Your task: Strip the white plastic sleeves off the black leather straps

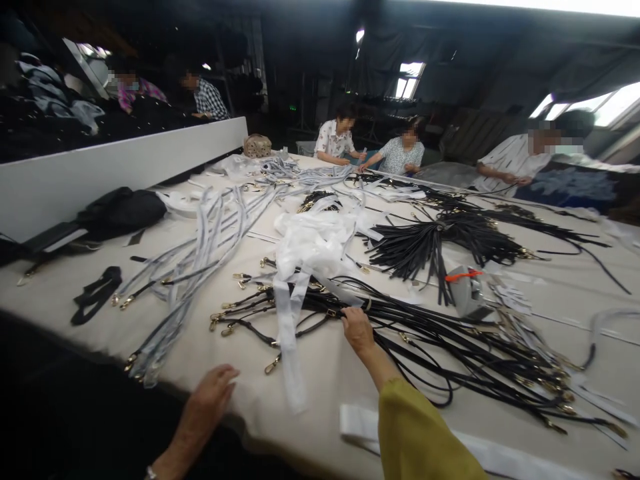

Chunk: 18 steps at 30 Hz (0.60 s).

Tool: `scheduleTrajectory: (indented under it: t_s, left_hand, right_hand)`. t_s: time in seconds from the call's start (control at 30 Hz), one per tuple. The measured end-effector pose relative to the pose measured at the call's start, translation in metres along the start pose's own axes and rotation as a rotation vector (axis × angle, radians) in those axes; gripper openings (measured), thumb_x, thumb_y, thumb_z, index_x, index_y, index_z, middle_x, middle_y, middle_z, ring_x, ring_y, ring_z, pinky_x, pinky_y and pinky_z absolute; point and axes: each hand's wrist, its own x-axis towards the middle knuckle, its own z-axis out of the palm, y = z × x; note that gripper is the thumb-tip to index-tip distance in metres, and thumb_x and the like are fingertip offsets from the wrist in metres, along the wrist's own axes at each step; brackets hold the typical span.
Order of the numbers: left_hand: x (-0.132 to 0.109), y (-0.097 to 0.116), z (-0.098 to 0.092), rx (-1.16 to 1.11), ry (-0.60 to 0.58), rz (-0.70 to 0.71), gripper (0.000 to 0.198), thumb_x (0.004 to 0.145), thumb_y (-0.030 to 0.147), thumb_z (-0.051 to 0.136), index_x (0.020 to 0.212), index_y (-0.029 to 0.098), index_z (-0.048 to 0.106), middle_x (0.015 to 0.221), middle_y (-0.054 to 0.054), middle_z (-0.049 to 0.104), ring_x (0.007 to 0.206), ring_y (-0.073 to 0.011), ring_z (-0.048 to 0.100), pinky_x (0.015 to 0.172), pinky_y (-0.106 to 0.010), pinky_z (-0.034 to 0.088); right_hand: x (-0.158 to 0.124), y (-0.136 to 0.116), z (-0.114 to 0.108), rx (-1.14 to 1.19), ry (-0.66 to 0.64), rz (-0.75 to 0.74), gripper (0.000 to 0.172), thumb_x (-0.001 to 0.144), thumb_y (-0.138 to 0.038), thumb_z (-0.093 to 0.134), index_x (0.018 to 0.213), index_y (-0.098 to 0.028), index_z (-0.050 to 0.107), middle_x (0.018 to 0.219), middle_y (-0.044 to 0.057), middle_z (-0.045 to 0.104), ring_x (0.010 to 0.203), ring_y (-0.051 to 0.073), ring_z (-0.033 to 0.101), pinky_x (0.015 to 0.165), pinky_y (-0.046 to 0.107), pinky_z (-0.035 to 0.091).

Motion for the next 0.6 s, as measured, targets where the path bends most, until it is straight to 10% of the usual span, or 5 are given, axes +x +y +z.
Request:
scheduleTrajectory:
  t_s: [0.1,0.2,0.6]
  left_hand:
    - [0.005,0.074,0.032,-0.163,-0.280,0.117,0.040,0.080,0.008,0.054,0.113,0.028,0.064,0.122,-0.007,0.063,0.110,-0.0249,0.059,0.095,-0.038,0.047]
    - [0.025,0.115,0.044,-0.240,-0.368,-0.059,0.027,0.076,0.007,0.058,0.098,0.023,0.064,0.107,-0.006,0.065,0.102,-0.0253,0.058,0.088,-0.037,0.045]
    - [0.049,0.136,0.038,-0.301,-0.326,-0.269,0.010,0.072,0.018,0.061,0.081,0.020,0.058,0.091,-0.004,0.062,0.090,-0.0230,0.055,0.083,-0.034,0.038]
  right_hand:
    - [0.007,-0.016,0.010,-0.029,-0.044,-0.051,0.037,0.087,-0.017,0.054,0.124,-0.019,0.058,0.123,0.010,0.060,0.116,0.027,0.048,0.094,0.035,0.039]
    - [0.007,-0.019,0.010,-0.065,-0.078,-0.064,0.035,0.087,-0.018,0.055,0.121,-0.021,0.060,0.122,0.010,0.059,0.114,0.028,0.047,0.090,0.035,0.039]
    - [-0.036,0.021,-0.015,-0.102,-0.435,-0.150,0.021,0.082,-0.009,0.056,0.093,-0.017,0.072,0.099,0.012,0.071,0.095,0.025,0.065,0.081,0.037,0.046]
